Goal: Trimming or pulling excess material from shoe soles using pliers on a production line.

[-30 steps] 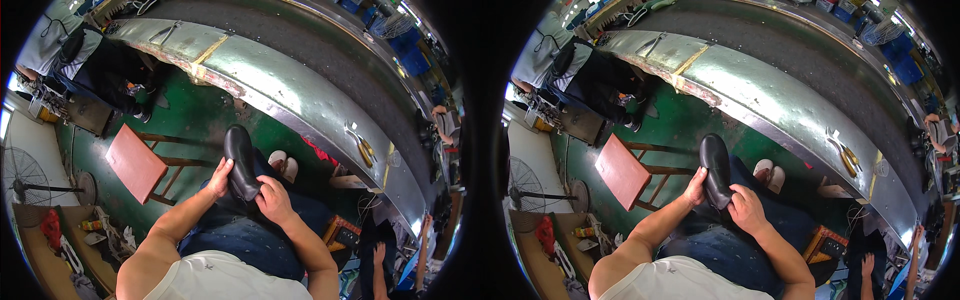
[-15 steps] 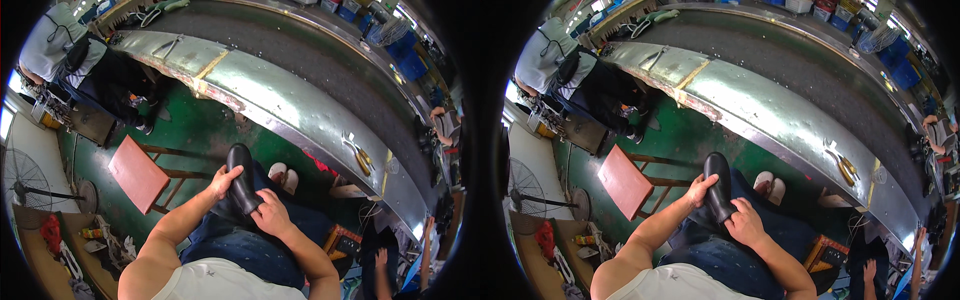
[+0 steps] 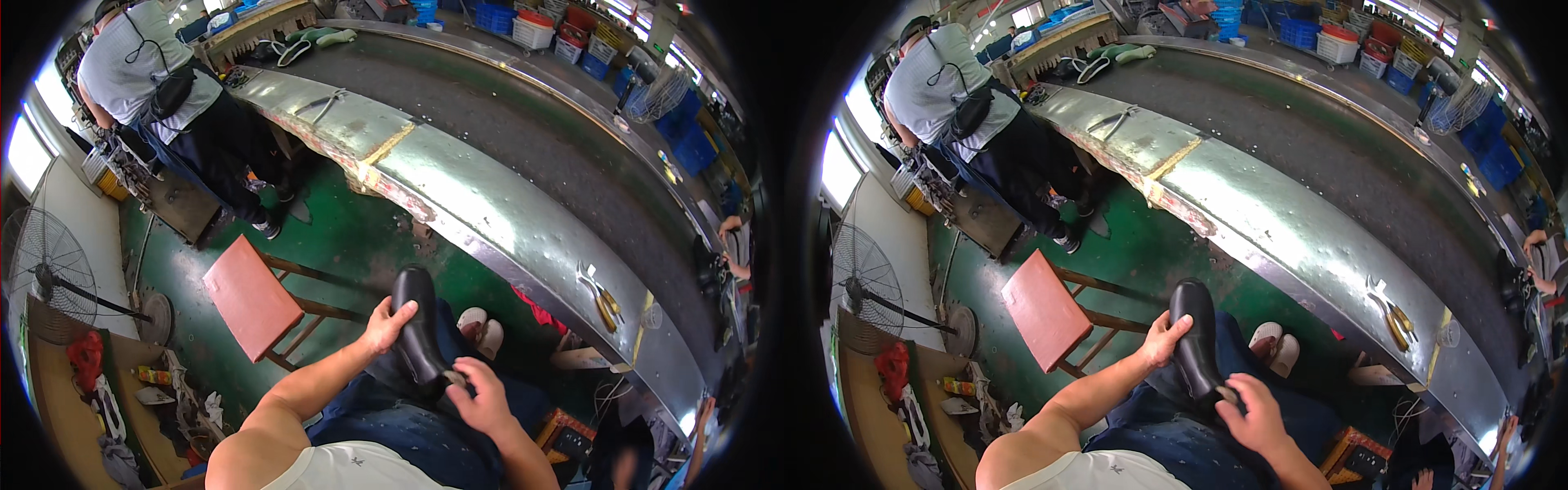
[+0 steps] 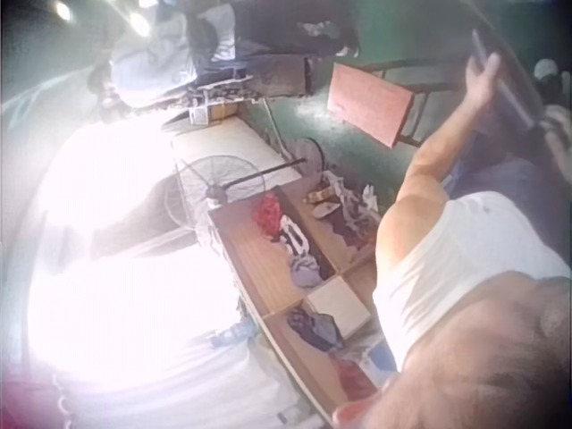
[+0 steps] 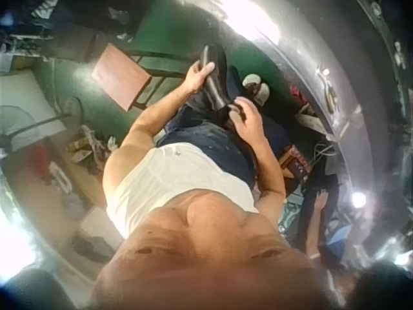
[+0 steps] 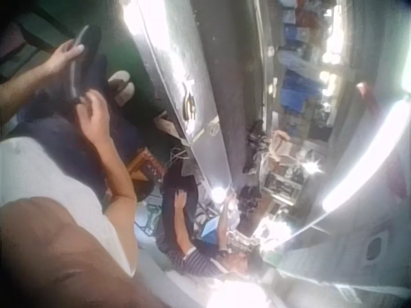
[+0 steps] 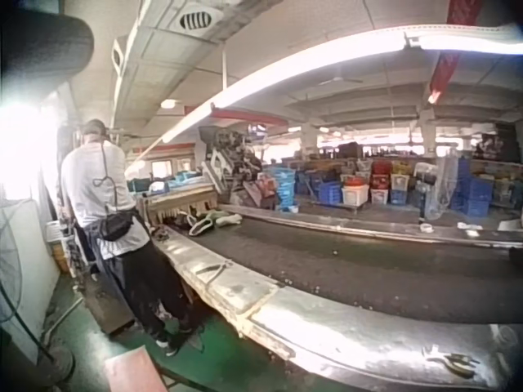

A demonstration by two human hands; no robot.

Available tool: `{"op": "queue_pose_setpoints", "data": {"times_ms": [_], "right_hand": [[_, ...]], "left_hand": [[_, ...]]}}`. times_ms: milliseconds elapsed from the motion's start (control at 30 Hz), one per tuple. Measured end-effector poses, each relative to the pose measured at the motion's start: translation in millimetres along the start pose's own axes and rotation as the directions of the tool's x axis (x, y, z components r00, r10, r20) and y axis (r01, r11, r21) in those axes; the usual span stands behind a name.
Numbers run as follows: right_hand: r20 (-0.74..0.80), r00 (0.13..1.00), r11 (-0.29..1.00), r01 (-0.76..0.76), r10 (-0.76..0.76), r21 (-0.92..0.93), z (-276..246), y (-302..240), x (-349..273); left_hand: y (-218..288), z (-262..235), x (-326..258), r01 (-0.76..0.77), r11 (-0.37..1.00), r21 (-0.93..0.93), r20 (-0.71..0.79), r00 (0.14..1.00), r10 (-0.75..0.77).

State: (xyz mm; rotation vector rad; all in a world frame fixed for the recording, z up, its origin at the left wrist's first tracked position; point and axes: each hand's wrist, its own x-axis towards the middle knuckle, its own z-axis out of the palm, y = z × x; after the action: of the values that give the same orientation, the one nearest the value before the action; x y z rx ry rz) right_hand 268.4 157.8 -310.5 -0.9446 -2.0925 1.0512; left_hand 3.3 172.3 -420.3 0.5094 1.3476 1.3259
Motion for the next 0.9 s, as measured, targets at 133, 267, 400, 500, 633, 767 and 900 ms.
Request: {"op": "queue_pose_setpoints", "data": {"times_ms": [133,267,400,500,633,767,900], "right_hand": [[0.347,0.738,0.431,-0.638,0.578,0.638,-15,60,4],[0.703,0.711,-0.100,-0.698,0.022,0.709,-44,62,30],[0.640,0.742,0.280,-0.670,0.200,0.688,-20,114,-2],[0.563,0.778,0.209,-0.621,0.278,0.756,1,114,-17],[0.495,0.817,0.104,-0.543,0.295,0.833,2,123,-28],[0.461,0.843,0.297,-0.531,0.278,0.793,6,113,-28],[0.307,0.924,0.609,-0.380,0.226,0.696,17,98,-34]], "left_hand": [[64,32,-36,-0.512,0.759,0.402,0.332,0.854,0.401],[95,63,-49,-0.938,0.099,0.331,0.828,0.339,0.446],[77,73,-47,-0.981,-0.076,0.178,0.976,0.167,0.137],[65,65,-49,-0.940,-0.043,0.339,0.931,0.341,-0.126],[61,47,-45,-0.845,0.213,0.490,0.764,0.534,0.362],[14,24,10,-0.146,0.916,0.375,0.222,0.973,0.064],[25,58,6,0.029,0.999,-0.018,0.396,0.918,-0.019]]}}
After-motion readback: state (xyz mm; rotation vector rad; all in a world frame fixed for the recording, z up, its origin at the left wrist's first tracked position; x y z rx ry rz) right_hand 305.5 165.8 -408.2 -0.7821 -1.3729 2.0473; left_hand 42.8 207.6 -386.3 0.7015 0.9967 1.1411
